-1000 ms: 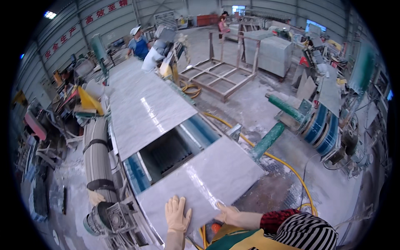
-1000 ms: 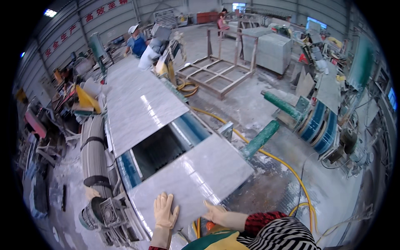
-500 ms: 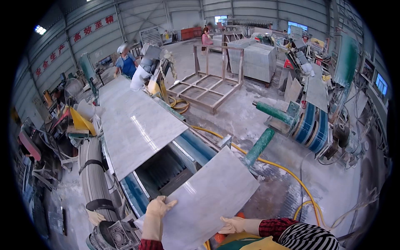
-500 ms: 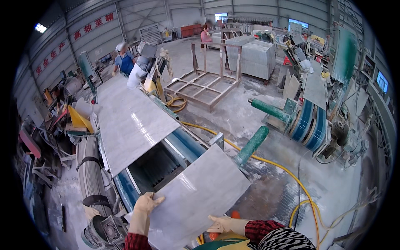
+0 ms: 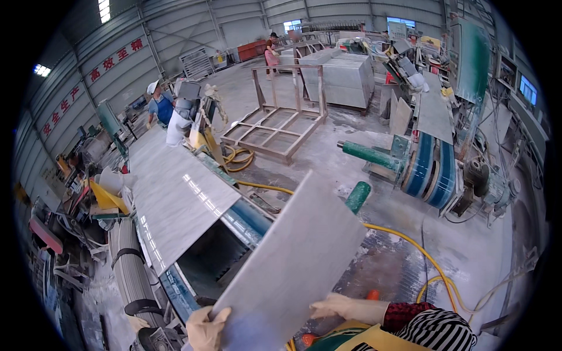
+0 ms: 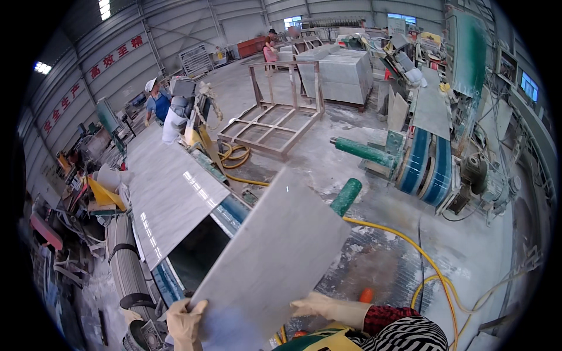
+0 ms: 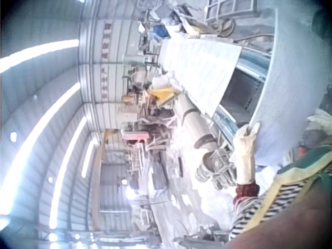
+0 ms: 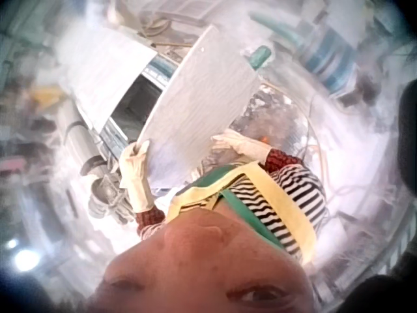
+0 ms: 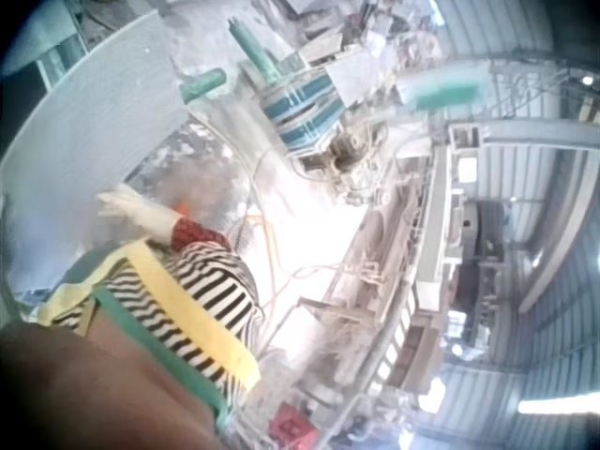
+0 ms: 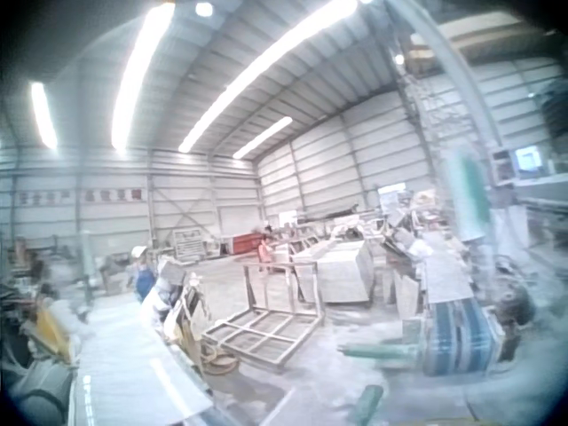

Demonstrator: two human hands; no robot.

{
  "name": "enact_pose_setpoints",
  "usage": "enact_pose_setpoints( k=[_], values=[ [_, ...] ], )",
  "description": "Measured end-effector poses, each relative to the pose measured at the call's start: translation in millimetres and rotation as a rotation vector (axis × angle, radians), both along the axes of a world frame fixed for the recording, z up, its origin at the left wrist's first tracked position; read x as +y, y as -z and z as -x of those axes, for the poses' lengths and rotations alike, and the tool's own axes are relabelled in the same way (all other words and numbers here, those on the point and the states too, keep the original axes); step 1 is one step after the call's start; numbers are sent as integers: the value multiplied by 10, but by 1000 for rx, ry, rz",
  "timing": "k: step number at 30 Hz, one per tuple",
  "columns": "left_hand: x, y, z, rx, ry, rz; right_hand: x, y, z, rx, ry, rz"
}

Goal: The person feeds large stone slabs through a polishing machine, guiding them with gloved hands along rollers. After polishing, the person lifts and moves the slab to a stacking area. The process is repeated with multiple slabs.

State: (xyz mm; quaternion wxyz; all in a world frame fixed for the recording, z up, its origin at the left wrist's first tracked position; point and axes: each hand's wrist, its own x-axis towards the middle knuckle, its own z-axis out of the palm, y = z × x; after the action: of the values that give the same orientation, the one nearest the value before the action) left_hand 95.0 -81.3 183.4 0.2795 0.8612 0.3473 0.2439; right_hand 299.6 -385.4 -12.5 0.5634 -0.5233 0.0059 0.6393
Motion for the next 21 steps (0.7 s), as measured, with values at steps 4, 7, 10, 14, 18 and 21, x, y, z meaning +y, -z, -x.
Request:
enact_pose_setpoints(
  k=[4,7,10,14,18,21],
  values=[
    [-596,-80,-861,-106,-61,135,-425,-348,-887,-343,220,60],
    [-1023,121,-1663,-335,7,374,-997,-779,-1543,-512,410,-54],
    [-1583,130,-2541,-210,122,401,-1795,-903,-2208,-577,577,-207],
    [-2396,649,-3565,-334,189,668,-2765,-1117,-2905,-647,822,-134],
    [-3224,903,-4172,-241,268,1026,-3444,-1556,-3072,-461,1066,-14],
    [-3629,1144,-4447,-53,331,1052,-3904,-1383,-3142,-402,1169,25]
  ],
)
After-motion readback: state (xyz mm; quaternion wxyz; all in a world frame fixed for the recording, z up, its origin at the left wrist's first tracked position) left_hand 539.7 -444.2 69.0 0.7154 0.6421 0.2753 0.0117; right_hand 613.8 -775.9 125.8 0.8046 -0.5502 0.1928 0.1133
